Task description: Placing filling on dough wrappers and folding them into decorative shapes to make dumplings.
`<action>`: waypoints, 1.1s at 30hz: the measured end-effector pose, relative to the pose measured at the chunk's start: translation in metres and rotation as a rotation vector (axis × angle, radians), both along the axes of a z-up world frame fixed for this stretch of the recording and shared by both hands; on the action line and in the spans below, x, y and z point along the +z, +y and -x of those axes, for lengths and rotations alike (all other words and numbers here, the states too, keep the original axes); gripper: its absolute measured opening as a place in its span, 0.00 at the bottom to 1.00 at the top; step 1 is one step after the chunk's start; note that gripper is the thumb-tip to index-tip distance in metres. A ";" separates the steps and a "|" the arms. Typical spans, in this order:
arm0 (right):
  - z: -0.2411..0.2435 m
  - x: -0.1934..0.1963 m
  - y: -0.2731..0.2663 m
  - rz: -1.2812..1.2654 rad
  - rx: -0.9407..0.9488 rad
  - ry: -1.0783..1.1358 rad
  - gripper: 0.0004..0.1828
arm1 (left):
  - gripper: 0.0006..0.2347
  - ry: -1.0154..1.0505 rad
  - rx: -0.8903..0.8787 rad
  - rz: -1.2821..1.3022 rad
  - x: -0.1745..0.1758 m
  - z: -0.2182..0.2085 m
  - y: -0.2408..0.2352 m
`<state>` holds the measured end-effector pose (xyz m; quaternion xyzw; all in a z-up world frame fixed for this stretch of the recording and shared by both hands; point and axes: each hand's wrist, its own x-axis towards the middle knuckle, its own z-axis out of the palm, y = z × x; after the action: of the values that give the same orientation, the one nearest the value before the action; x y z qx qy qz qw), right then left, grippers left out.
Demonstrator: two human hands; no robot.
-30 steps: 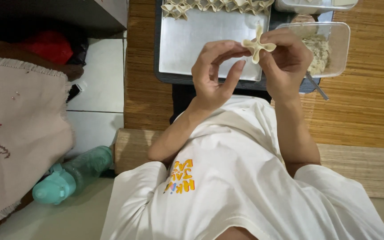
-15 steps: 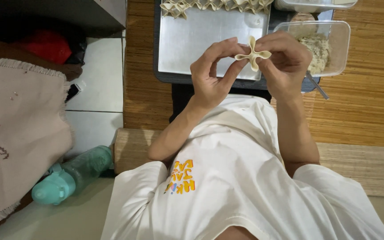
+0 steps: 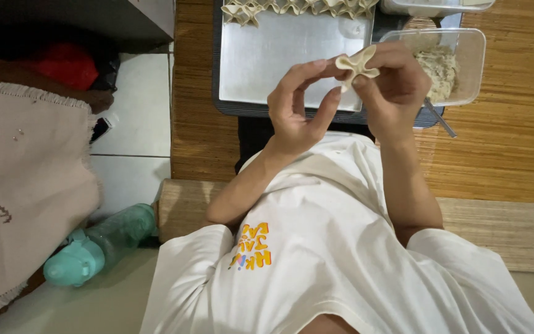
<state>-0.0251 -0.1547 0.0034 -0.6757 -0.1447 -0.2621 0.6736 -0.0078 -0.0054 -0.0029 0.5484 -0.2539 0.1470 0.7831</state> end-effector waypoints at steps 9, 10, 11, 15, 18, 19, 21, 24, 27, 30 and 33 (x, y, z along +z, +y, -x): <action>0.001 0.006 -0.009 0.146 -0.032 -0.017 0.07 | 0.21 0.027 -0.134 0.004 0.005 -0.007 0.010; 0.001 0.007 -0.010 0.168 -0.021 -0.023 0.05 | 0.21 0.034 -0.139 -0.011 0.007 -0.007 0.010; 0.000 0.008 -0.010 0.168 -0.021 -0.023 0.05 | 0.21 0.034 -0.139 -0.011 0.005 -0.009 0.011; 0.000 0.011 -0.010 0.201 -0.011 -0.021 0.04 | 0.22 0.024 -0.156 -0.018 0.002 -0.012 0.012; 0.000 0.013 -0.011 0.212 -0.010 -0.024 0.04 | 0.22 0.009 -0.137 -0.049 0.002 -0.012 0.013; -0.001 0.013 -0.011 0.215 -0.010 -0.028 0.06 | 0.22 0.006 -0.132 -0.061 0.003 -0.012 0.013; -0.001 0.012 -0.011 0.215 -0.005 -0.027 0.06 | 0.21 -0.002 -0.138 -0.051 0.001 -0.013 0.013; -0.003 0.010 -0.009 0.215 0.007 0.004 0.09 | 0.22 -0.018 -0.109 -0.046 -0.005 -0.016 0.013; -0.007 0.002 -0.004 0.197 0.069 0.094 0.13 | 0.23 -0.019 -0.042 -0.066 -0.027 -0.020 0.018; -0.008 -0.003 0.009 0.137 0.177 0.256 0.13 | 0.21 0.036 0.041 -0.130 -0.043 -0.021 0.027; -0.012 -0.010 0.019 0.057 0.254 0.430 0.13 | 0.19 0.098 0.129 -0.219 -0.061 -0.020 0.035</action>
<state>-0.0135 -0.1362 -0.0067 -0.7111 -0.0892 -0.0212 0.6971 0.0119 0.0301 -0.0636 0.6525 -0.1940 0.1413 0.7188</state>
